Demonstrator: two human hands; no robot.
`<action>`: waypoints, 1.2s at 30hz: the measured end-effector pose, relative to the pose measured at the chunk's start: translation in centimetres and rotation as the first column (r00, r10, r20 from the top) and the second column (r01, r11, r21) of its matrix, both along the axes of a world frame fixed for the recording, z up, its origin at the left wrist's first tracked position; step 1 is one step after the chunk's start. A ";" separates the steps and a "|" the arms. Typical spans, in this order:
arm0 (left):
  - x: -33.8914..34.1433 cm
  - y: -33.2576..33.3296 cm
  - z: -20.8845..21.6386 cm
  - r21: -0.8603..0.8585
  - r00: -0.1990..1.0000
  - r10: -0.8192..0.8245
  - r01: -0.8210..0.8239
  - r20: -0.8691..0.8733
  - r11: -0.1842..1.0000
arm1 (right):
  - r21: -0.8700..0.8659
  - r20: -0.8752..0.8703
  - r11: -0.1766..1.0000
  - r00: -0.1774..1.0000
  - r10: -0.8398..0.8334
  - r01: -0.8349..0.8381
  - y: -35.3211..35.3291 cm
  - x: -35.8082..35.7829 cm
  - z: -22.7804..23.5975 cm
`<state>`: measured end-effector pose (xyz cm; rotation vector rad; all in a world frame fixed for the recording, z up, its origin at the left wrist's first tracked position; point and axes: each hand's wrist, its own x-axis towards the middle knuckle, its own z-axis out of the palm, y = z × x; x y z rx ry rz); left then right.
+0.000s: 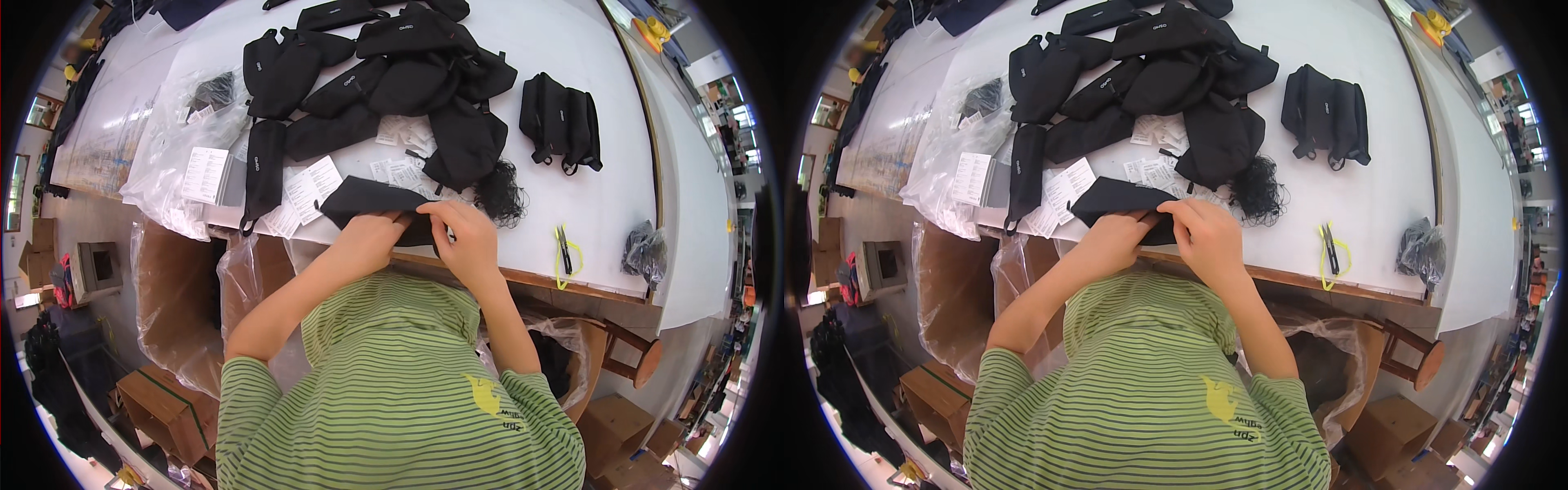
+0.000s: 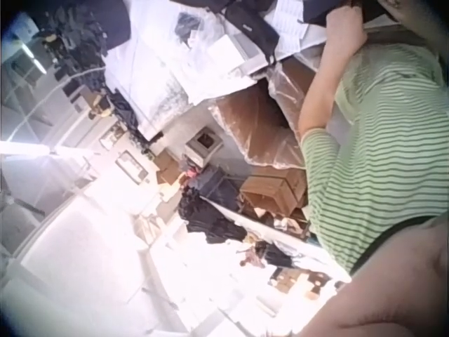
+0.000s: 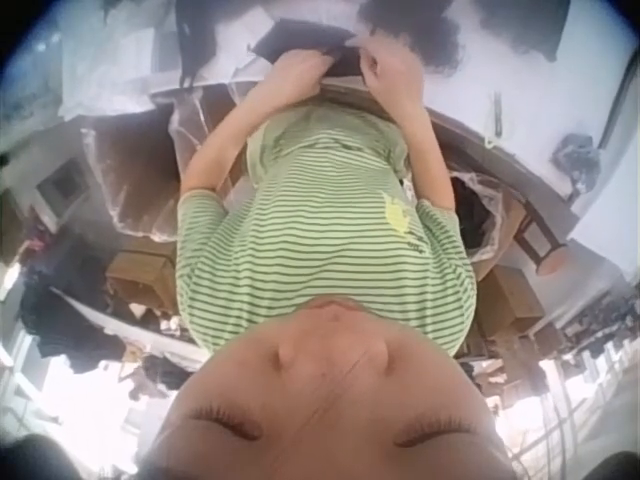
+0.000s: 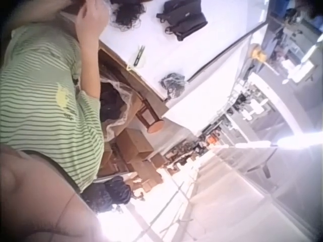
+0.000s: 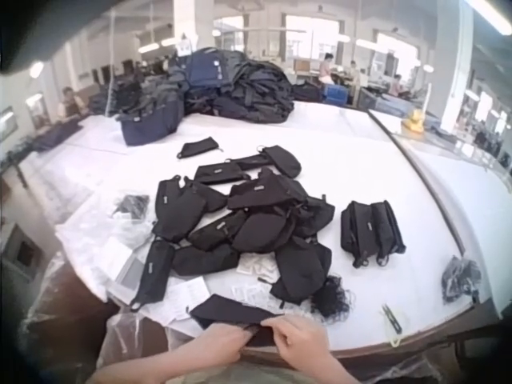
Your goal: The person is seen putting black bags into a larger container after checking tags and quality.
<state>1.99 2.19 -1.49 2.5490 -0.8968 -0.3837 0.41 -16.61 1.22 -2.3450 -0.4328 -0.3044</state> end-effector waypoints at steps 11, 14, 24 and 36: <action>-0.4 2.6 3.2 -0.338 0.746 0.147 0.111 0.650 0.934 | 0.073 -0.012 0.990 0.993 0.120 -0.118 0.0 -1.3 5.0; -0.7 2.4 3.5 -0.345 0.733 0.075 0.226 0.676 0.911 | -0.066 -0.043 0.979 0.980 0.192 -0.195 0.1 -0.8 5.3; -1.1 2.4 4.0 -0.473 0.827 0.110 0.200 0.551 0.858 | 0.031 0.042 0.995 0.995 0.091 -0.093 0.7 -0.8 3.9; -0.5 2.0 4.4 -0.463 0.854 0.080 0.199 0.515 0.864 | 0.052 -0.007 0.990 0.991 0.131 -0.131 0.8 -1.2 3.6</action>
